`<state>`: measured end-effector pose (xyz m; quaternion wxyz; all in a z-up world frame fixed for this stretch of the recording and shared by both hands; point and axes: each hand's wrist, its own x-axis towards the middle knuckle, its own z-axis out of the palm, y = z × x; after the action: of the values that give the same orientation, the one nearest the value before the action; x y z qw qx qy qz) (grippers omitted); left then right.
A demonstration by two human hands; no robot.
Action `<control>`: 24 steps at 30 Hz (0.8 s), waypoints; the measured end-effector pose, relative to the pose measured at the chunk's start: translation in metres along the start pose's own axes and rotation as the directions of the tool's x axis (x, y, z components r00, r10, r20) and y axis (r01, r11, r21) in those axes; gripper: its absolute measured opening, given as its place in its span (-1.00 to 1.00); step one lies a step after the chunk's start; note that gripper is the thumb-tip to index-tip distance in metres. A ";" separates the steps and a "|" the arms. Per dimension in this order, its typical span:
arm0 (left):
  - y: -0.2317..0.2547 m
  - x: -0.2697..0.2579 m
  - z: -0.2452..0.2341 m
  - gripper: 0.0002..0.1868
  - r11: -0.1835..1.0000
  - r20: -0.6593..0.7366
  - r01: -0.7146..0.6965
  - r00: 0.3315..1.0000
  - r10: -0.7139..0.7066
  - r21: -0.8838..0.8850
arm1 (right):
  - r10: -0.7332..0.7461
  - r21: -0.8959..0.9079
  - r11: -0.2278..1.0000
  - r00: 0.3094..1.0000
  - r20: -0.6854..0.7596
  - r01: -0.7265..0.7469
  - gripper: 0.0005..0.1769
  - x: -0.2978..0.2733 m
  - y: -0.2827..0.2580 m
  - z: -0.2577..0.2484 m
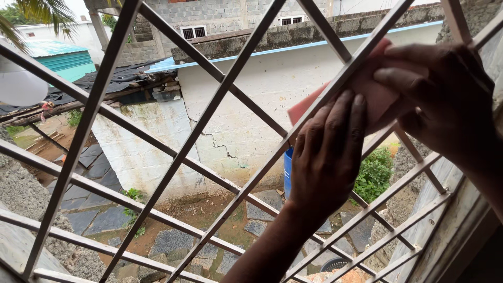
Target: The person uses a pink sanding block to sand the metal bars of a window grille. They move the block along the bars, adjusting grip and position to reach different sections of the grille.
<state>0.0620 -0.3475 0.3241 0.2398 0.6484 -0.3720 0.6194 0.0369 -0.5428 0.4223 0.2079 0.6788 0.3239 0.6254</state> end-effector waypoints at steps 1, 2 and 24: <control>0.000 0.000 0.003 -0.48 1.000 0.013 0.001 1.000 -0.001 -0.005 | 0.011 0.031 0.999 0.996 0.083 -0.014 -0.39 -0.004 0.004 -0.002; 0.000 0.000 0.005 -0.47 1.000 0.025 0.002 1.000 -0.002 -0.011 | 0.020 0.061 0.998 0.986 0.166 -0.030 -0.35 -0.012 0.006 -0.007; 0.011 0.010 -0.015 -0.51 0.998 0.005 -0.042 0.999 0.042 -0.044 | -0.010 -0.022 1.000 0.990 0.138 0.013 -0.38 -0.016 0.014 -0.026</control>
<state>0.0434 -0.3447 0.3339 0.2396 0.6368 -0.3997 0.6143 0.0140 -0.5670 0.4242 0.2412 0.7159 0.3054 0.5797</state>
